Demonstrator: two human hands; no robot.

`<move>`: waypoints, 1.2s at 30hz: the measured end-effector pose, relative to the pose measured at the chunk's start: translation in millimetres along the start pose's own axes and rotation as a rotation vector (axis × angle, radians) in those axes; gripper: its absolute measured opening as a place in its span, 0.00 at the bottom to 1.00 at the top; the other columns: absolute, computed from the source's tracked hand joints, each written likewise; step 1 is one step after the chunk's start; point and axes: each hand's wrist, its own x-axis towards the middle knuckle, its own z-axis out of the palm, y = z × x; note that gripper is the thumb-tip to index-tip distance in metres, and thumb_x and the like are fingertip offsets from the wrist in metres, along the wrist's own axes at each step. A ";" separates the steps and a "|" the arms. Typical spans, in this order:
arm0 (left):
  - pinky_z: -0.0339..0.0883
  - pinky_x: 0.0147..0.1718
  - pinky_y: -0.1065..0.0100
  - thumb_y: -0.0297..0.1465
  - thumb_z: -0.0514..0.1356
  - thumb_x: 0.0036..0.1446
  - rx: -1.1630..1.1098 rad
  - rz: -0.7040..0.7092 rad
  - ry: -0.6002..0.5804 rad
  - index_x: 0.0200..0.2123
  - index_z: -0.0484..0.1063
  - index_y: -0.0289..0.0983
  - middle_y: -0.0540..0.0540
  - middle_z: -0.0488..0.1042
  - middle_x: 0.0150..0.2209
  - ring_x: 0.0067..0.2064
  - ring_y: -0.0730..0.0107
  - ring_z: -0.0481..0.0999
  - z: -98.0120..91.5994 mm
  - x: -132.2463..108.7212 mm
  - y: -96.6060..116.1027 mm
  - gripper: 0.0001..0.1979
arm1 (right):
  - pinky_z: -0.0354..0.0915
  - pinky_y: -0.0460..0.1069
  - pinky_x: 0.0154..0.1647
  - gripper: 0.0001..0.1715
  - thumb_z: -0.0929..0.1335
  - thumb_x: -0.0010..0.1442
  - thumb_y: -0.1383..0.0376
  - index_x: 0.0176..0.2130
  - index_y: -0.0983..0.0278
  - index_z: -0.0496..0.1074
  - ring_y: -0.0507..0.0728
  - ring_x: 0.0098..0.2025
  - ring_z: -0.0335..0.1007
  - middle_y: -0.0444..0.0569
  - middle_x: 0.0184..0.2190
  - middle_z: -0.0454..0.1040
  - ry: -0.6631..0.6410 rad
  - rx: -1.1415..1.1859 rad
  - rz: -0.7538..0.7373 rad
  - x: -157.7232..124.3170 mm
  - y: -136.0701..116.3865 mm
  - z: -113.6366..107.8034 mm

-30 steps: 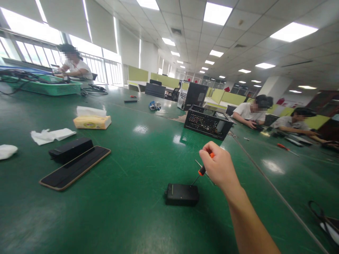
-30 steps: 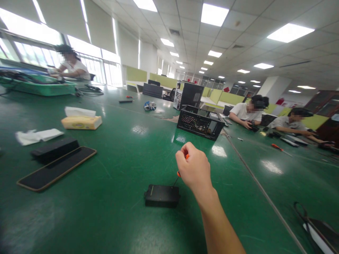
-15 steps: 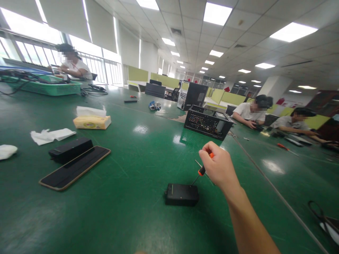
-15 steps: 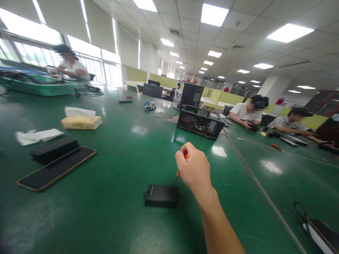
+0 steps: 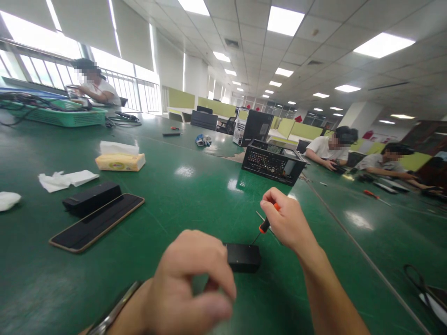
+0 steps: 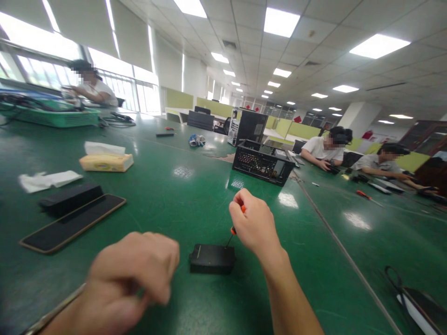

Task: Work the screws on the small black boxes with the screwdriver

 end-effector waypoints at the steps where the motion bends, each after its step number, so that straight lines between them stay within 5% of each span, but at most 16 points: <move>1: 0.66 0.28 0.69 0.39 0.57 0.62 0.002 0.014 0.006 0.29 0.73 0.38 0.49 0.72 0.24 0.26 0.73 0.71 -1.2 7.6 -11.0 0.13 | 0.53 0.46 0.28 0.09 0.60 0.59 0.64 0.27 0.61 0.63 0.52 0.26 0.62 0.40 0.21 0.66 -0.020 0.027 -0.029 -0.5 -0.2 -0.9; 4: 0.67 0.35 0.67 0.36 0.59 0.60 0.078 0.022 -0.051 0.38 0.74 0.37 0.45 0.76 0.34 0.35 0.68 0.74 -0.7 14.5 -45.1 0.09 | 0.54 0.46 0.27 0.10 0.58 0.61 0.64 0.29 0.61 0.63 0.52 0.26 0.63 0.40 0.22 0.66 -0.038 0.101 -0.070 -1.6 0.4 -0.7; 9: 0.63 0.51 0.59 0.44 0.63 0.55 0.206 -0.082 -0.162 0.55 0.67 0.42 0.42 0.71 0.52 0.51 0.58 0.70 1.9 -0.1 -70.9 0.26 | 0.56 0.46 0.29 0.10 0.62 0.61 0.59 0.32 0.62 0.65 0.52 0.27 0.63 0.41 0.24 0.68 0.080 0.071 -0.029 -0.7 5.5 4.0; 15: 0.64 0.49 0.61 0.46 0.65 0.52 0.213 -0.180 -0.243 0.54 0.68 0.42 0.43 0.73 0.49 0.49 0.58 0.71 2.1 -0.7 -74.7 0.28 | 0.55 0.48 0.31 0.18 0.61 0.62 0.51 0.37 0.58 0.73 0.57 0.34 0.69 0.46 0.32 0.76 0.035 -0.165 0.006 -3.6 3.5 -4.0; 19: 0.65 0.45 0.64 0.43 0.66 0.51 0.205 -0.246 -0.252 0.48 0.72 0.40 0.44 0.75 0.44 0.44 0.61 0.72 4.2 -1.8 -82.3 0.23 | 0.49 0.47 0.26 0.24 0.56 0.64 0.46 0.37 0.55 0.72 0.59 0.29 0.68 0.46 0.25 0.75 -0.031 -0.360 0.149 -8.7 -0.8 -11.5; 29: 0.66 0.41 0.68 0.42 0.66 0.51 0.144 -0.270 -0.277 0.46 0.73 0.38 0.46 0.74 0.41 0.40 0.65 0.73 7.3 -4.0 -87.7 0.22 | 0.47 0.46 0.24 0.09 0.62 0.58 0.62 0.39 0.59 0.68 0.54 0.24 0.64 0.44 0.25 0.74 -0.110 -0.299 0.069 -10.5 5.7 -21.2; 32: 0.65 0.41 0.68 0.42 0.67 0.50 0.138 -0.282 -0.281 0.46 0.72 0.38 0.46 0.74 0.41 0.40 0.65 0.72 7.9 -4.4 -88.8 0.23 | 0.47 0.46 0.24 0.13 0.62 0.57 0.62 0.42 0.57 0.70 0.55 0.26 0.66 0.45 0.27 0.75 -0.140 -0.287 0.074 -11.5 5.5 -26.7; 36: 0.65 0.41 0.68 0.42 0.68 0.49 0.131 -0.278 -0.287 0.46 0.72 0.38 0.47 0.74 0.40 0.40 0.65 0.72 8.6 -4.6 -89.6 0.23 | 0.49 0.46 0.25 0.09 0.61 0.57 0.59 0.33 0.58 0.70 0.54 0.25 0.63 0.44 0.23 0.72 -0.100 -0.268 0.105 -13.8 -1.2 -29.5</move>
